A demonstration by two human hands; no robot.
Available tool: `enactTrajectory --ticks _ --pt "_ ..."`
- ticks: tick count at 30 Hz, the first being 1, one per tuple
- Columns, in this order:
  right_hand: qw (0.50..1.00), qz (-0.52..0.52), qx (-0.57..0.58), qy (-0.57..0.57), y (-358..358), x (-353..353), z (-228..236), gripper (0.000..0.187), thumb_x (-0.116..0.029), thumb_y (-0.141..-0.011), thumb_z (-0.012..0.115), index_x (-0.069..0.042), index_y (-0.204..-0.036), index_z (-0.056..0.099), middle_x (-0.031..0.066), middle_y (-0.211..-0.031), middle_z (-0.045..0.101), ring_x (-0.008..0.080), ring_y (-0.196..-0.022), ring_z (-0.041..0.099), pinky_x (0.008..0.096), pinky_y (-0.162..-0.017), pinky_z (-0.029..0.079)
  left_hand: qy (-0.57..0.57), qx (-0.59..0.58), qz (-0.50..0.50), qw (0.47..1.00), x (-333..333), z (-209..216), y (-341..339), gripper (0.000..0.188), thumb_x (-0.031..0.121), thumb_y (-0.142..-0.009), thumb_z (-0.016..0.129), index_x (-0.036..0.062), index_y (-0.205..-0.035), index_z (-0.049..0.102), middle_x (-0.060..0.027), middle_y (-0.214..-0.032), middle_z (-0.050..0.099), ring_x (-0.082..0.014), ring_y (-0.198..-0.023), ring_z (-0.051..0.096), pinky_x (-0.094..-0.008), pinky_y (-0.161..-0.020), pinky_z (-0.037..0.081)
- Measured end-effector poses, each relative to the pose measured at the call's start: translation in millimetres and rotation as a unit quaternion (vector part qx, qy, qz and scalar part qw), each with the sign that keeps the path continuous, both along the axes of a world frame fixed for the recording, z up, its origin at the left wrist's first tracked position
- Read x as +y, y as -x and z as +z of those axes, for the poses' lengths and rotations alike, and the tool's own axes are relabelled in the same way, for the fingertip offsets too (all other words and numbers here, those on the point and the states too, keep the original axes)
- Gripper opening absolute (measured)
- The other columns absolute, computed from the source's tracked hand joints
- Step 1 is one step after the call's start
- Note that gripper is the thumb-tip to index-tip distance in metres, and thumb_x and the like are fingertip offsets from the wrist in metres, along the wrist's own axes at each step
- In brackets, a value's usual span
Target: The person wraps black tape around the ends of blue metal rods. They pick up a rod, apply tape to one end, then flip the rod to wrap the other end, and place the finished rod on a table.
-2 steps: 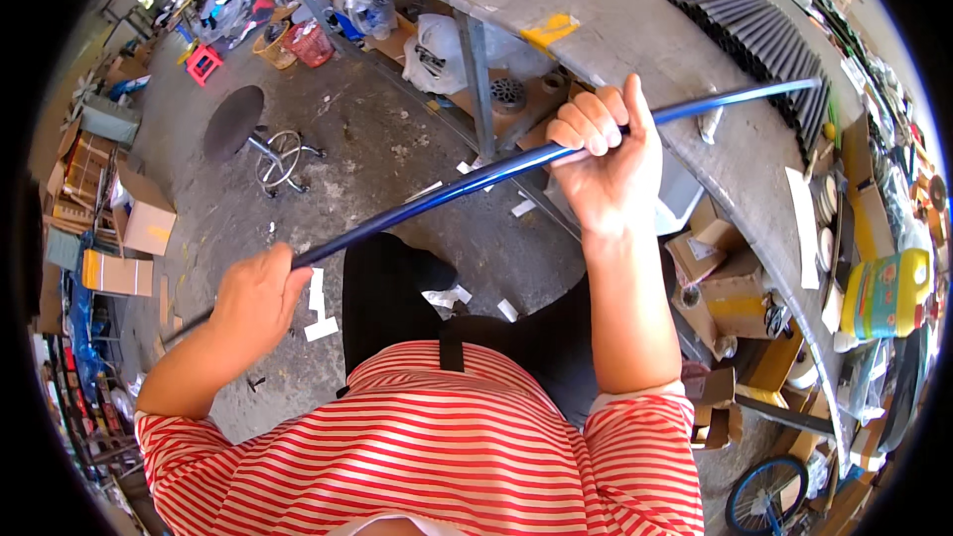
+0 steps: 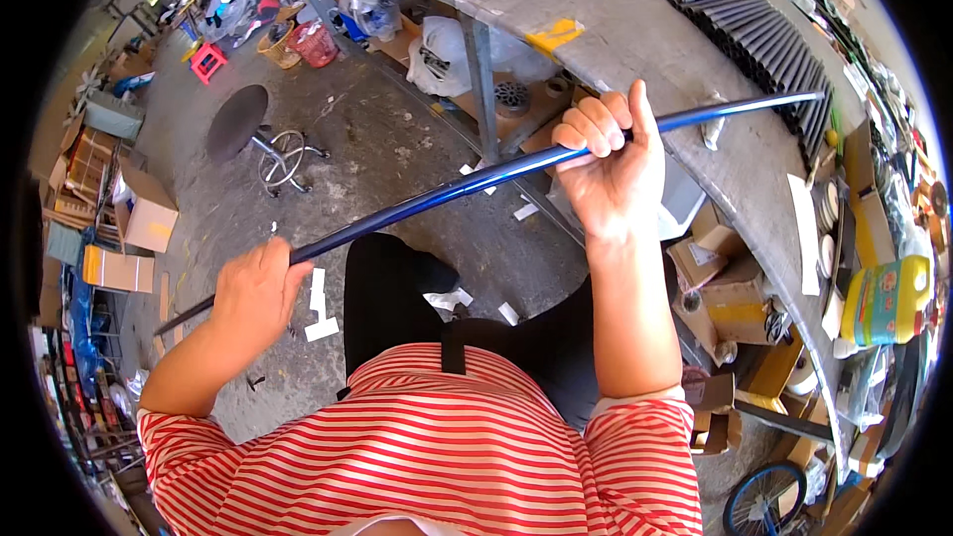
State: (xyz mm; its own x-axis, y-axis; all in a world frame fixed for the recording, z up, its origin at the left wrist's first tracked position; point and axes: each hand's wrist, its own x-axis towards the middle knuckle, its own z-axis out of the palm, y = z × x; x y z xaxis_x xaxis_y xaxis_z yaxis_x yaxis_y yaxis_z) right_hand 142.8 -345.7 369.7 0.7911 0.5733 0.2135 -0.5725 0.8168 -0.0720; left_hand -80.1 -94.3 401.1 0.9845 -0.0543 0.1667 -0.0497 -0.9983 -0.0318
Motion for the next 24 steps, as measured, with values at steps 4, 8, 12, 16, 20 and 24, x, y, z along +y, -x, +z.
enactTrajectory --ticks 4,8,12,16,20,24 --pt "0.991 -0.071 0.082 0.079 0 2 5 0.036 -0.031 -0.091 0.046 -0.011 -0.064 0.035 -0.0018 -0.056 0.029 0.0112 -0.052 0.03 0.0262 -0.054 0.031 -0.034 -0.025 0.036 0.998 1 -4 2 0.021 0.018 -0.077 0.061 0.0029 -0.081 0.046 -0.0135 -0.068 0.051 -0.0326 -0.059 0.052 -0.0414 -0.051 0.041" --pt "0.957 -0.214 0.153 0.12 -39 -54 -2 0.03 -0.027 -0.092 0.042 -0.008 -0.07 0.036 -0.0013 -0.057 0.029 0.0105 -0.051 0.03 0.0246 -0.05 0.029 -0.12 -0.102 0.01 0.988 18 -6 8 0.024 0.022 -0.075 0.062 0.0043 -0.08 0.047 -0.0109 -0.071 0.047 -0.0285 -0.06 0.05 -0.0384 -0.051 0.041" --pt "0.938 -0.296 0.15 0.097 -61 -126 5 0.034 -0.029 -0.092 0.042 -0.01 -0.064 0.035 -0.0026 -0.051 0.025 0.0086 -0.043 0.022 0.0231 -0.039 0.02 -0.147 -0.15 -0.001 0.978 86 -6 42 0.028 0.028 -0.076 0.061 0.004 -0.075 0.048 -0.0104 -0.064 0.045 -0.0287 -0.054 0.048 -0.0397 -0.049 0.039" --pt "0.962 -0.264 0.039 0.047 -53 -127 15 0.039 -0.021 -0.089 0.043 -0.014 -0.054 0.027 -0.0057 -0.045 0.018 0.0068 -0.036 0.014 0.0222 -0.034 0.015 -0.059 -0.02 0.008 0.998 94 -18 66 0.032 0.031 -0.076 0.062 0.0025 -0.072 0.047 -0.0137 -0.06 0.048 -0.0309 -0.053 0.051 -0.0411 -0.05 0.04" --pt "0.972 -0.143 -0.14 -0.125 -24 -115 18 0.04 -0.022 -0.091 0.042 -0.017 -0.054 0.027 -0.0077 -0.043 0.019 0.0052 -0.035 0.012 0.0216 -0.033 0.014 0.12 0.266 0.024 0.956 71 -24 76 0.031 0.029 -0.081 0.059 -0.0001 -0.079 0.049 -0.0189 -0.067 0.055 -0.035 -0.059 0.056 -0.042 -0.052 0.043" --pt "0.979 -0.045 -0.186 -0.074 48 -1 27 0.039 -0.033 -0.092 0.041 -0.013 -0.059 0.034 -0.0043 -0.046 0.031 0.0086 -0.039 0.027 0.0249 -0.039 0.025 0.348 0.234 -0.056 0.906 14 10 25 0.028 0.028 -0.084 0.056 0.0017 -0.088 0.049 -0.018 -0.071 0.057 -0.0362 -0.061 0.055 -0.0413 -0.053 0.043"
